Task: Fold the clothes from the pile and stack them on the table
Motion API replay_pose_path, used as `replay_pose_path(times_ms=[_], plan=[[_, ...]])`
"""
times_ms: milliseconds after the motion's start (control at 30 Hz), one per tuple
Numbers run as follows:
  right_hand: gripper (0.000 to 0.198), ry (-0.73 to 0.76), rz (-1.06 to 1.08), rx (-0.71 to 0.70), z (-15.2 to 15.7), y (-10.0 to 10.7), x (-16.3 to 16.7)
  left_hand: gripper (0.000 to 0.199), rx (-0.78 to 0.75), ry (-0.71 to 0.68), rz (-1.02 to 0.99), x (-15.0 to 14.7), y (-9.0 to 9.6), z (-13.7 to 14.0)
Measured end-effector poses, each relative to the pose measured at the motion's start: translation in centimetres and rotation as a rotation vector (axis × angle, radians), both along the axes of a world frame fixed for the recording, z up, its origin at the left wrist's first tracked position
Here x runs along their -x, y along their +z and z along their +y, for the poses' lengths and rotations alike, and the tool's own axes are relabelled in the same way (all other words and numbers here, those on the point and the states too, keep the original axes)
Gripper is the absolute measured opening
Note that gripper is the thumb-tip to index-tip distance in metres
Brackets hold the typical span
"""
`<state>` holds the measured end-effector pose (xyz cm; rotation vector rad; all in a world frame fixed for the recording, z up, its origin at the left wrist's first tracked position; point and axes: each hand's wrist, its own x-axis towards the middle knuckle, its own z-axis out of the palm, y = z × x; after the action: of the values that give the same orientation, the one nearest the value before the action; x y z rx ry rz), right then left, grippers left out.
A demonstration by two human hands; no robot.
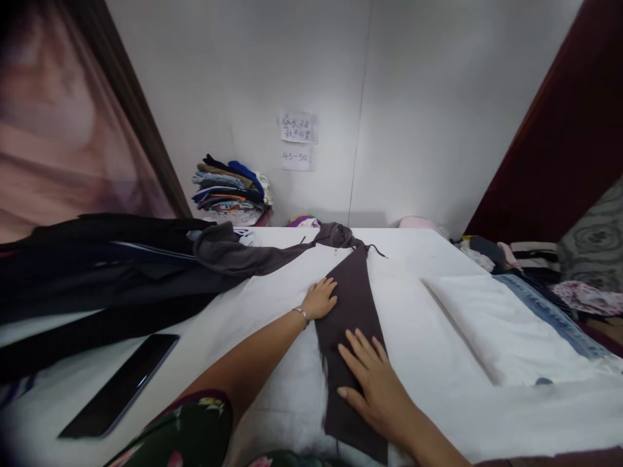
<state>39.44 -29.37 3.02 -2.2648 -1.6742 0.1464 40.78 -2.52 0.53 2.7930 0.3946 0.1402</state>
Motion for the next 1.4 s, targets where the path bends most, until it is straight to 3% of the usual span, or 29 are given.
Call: replay_pose_path(times_ms=[67,167,300,500,667,767,867,1167,1300,1400], plan=[[0.057,0.038,0.029,0.108,0.4,-1.7,0.4,0.057,0.012,-0.014,0.004,0.3,0.2,0.1],[0.054,0.020,0.036,0.124,0.4,-3.6,0.4,0.056,0.025,-0.033,-0.002,1.4,0.5,0.8],[0.053,0.004,0.088,0.120,0.0,-3.5,0.3,0.052,0.010,0.043,-0.048,4.2,1.4,3.9],[0.061,-0.036,0.110,-0.048,0.2,-1.7,0.6,0.042,-0.092,0.434,-0.207,10.9,5.2,13.3],[0.062,-0.027,0.139,0.086,1.7,-4.1,1.1,0.043,-0.159,0.811,-0.388,15.7,9.0,20.2],[0.065,-0.022,0.140,0.102,2.1,-5.6,1.1,0.049,-0.096,1.004,-0.436,17.0,10.1,22.7],[0.068,-0.020,0.119,0.097,1.9,-6.0,0.9,0.052,-0.012,1.109,-0.426,17.0,10.6,24.5],[0.068,-0.041,0.159,0.151,2.2,-4.3,1.3,0.029,0.283,1.092,-0.449,15.5,11.9,27.5],[0.067,-0.058,0.264,0.115,1.8,-3.5,1.6,0.014,0.407,1.021,-0.577,14.8,12.6,26.4],[0.066,-0.106,0.424,0.035,1.8,-2.0,1.4,0.012,0.457,0.942,-0.704,14.2,13.2,23.8]])
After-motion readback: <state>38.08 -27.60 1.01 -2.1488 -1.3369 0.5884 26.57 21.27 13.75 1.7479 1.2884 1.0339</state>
